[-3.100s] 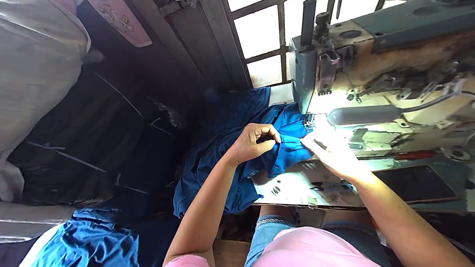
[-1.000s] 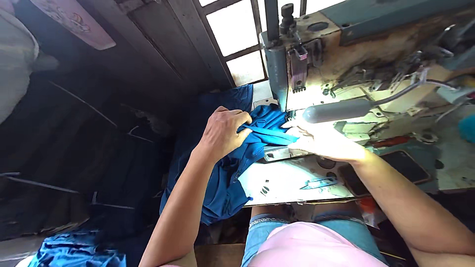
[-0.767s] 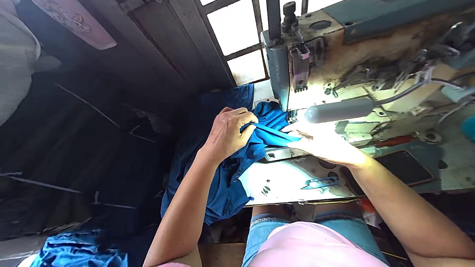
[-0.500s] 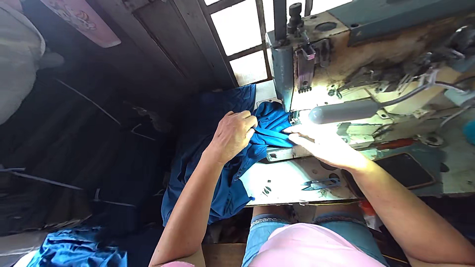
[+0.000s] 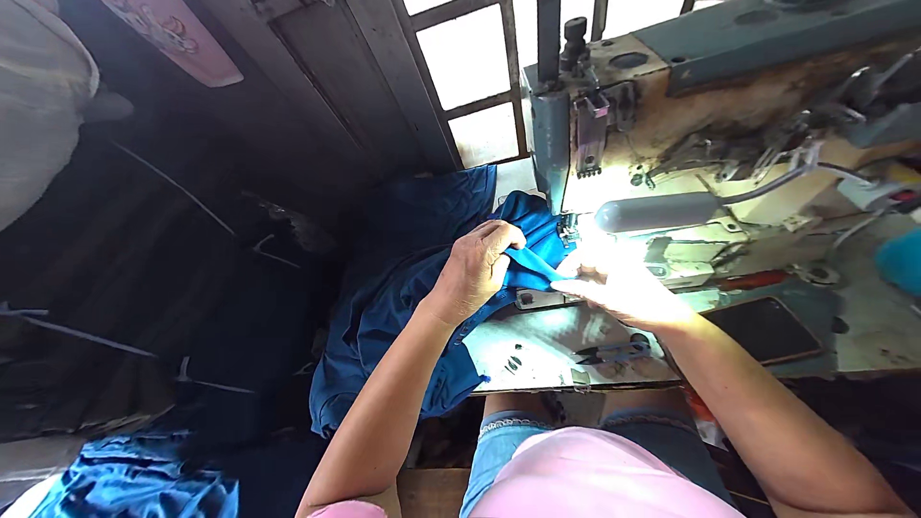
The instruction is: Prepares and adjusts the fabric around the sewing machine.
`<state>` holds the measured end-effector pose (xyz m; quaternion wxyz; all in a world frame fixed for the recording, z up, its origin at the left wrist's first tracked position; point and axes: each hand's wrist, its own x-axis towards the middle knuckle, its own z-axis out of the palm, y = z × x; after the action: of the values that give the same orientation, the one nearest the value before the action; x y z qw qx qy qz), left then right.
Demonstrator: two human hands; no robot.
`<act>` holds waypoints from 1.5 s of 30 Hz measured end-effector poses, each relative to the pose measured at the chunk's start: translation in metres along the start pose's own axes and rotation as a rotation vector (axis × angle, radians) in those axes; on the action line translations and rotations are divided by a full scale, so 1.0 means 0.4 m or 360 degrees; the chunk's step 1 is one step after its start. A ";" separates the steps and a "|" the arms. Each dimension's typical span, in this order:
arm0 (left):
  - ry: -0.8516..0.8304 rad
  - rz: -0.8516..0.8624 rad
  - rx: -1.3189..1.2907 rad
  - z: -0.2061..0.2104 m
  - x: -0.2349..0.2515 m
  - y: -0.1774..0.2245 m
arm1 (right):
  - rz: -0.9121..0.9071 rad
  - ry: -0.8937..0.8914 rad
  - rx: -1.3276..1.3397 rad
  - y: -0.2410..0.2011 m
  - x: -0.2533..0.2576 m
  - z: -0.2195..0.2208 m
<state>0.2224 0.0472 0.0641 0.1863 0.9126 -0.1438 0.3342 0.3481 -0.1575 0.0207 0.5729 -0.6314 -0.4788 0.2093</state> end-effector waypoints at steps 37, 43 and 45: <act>-0.0762 -0.0250 0.0769 0.110 0.025 0.080 | -0.0975 0.0632 -0.0776 0.166 -0.088 0.018; -0.0881 -0.0166 0.0731 0.090 0.072 0.059 | -0.0782 0.0646 -0.0944 0.131 -0.033 -0.005; -0.0788 0.0057 0.0470 0.078 0.064 0.059 | -0.0739 0.0623 -0.0992 0.120 -0.030 -0.010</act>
<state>0.2494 0.0090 0.0647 0.0047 0.9810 -0.1508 0.1217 0.3633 -0.1643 -0.0262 0.4667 -0.6776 -0.5308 -0.2033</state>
